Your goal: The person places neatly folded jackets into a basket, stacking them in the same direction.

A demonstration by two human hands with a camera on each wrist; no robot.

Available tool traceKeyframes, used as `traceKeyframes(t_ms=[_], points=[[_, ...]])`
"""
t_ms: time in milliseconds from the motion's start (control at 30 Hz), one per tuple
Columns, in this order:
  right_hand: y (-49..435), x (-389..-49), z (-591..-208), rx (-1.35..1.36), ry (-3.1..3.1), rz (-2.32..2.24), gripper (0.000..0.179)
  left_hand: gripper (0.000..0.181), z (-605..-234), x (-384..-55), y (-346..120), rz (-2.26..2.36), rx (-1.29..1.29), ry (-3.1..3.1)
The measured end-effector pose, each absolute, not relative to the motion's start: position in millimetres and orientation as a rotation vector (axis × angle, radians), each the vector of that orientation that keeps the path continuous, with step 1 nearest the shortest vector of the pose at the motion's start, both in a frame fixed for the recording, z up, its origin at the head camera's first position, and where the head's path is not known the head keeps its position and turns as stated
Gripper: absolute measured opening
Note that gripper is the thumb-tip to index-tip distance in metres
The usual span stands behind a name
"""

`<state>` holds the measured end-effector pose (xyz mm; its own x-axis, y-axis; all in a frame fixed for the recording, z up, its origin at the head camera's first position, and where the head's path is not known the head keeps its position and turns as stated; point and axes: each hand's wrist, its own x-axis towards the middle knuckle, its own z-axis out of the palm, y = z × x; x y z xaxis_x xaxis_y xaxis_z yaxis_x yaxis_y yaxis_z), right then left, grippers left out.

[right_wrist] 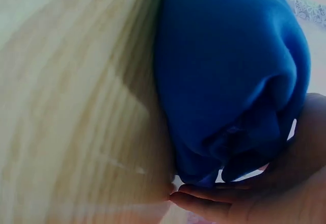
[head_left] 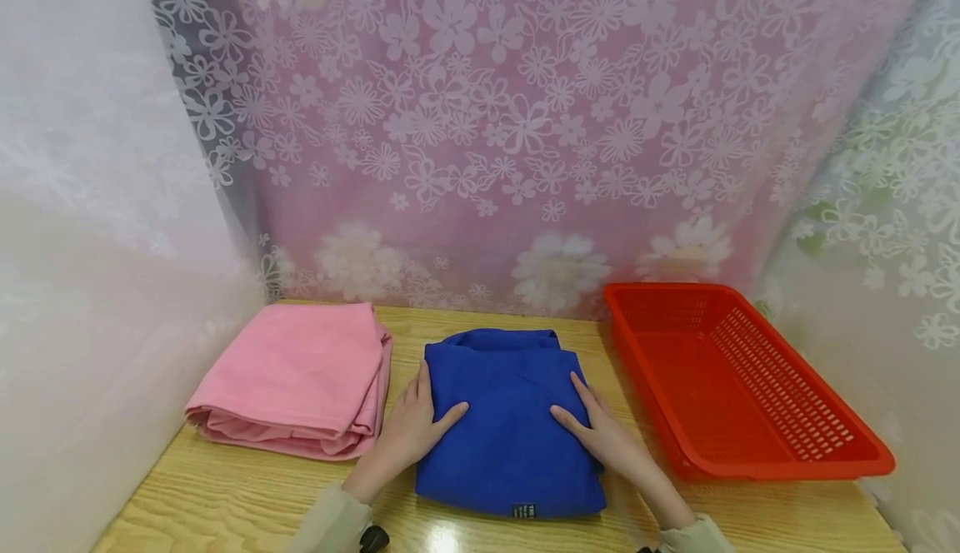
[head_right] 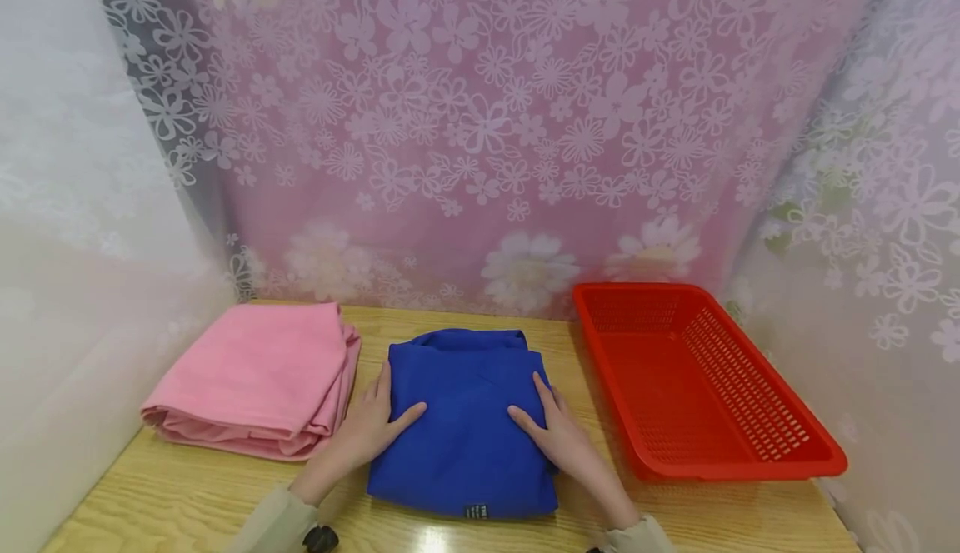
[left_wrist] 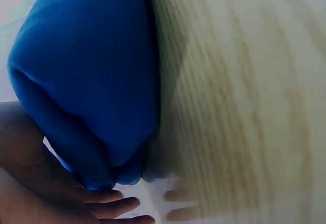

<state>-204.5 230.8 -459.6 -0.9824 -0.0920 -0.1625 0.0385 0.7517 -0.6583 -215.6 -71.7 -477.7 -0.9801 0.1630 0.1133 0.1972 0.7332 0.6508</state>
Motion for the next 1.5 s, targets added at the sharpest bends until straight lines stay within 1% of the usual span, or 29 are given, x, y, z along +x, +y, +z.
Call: traceKeyframes(t_ms=[300, 667, 867, 1100, 1200, 1400, 1500], points=[[225.6, -203.6, -461.9, -0.046, 2.746, -1.186, 0.093, 0.106, -479.2, -214.6, -67.7, -1.333, -0.280, -2.888], [209.0, -199.4, -459.9, 0.088, 2.791, -1.343, 0.096, 0.114, -475.6, -211.6, -53.6, -1.380, -0.166, -2.763], [203.1, -194.9, -453.5, 0.111, 2.744, -1.468, 0.095, 0.109, -470.2, -208.1, -47.4, -1.321, -0.199, -2.672], [195.0, -189.1, -434.2, 0.049, 2.719, -1.571, 0.090, 0.103, -454.8, -203.9, -43.9, -1.284, -0.262, -2.627], [192.0, -185.8, -424.9, -0.011, 2.813, -1.494, 0.087, 0.101, -445.2, -202.5, -43.7, -1.274, -0.292, -2.617], [185.5, -181.7, -407.9, -0.174, 3.054, -1.272, 0.075, 0.097, -424.1, -199.9, -43.1, -1.272, -0.342, -2.599], [182.2, -179.8, -399.8, -0.207, 3.106, -1.207, 0.072, 0.095, -416.7, -199.5, -41.7, -1.253, -0.353, -2.605]])
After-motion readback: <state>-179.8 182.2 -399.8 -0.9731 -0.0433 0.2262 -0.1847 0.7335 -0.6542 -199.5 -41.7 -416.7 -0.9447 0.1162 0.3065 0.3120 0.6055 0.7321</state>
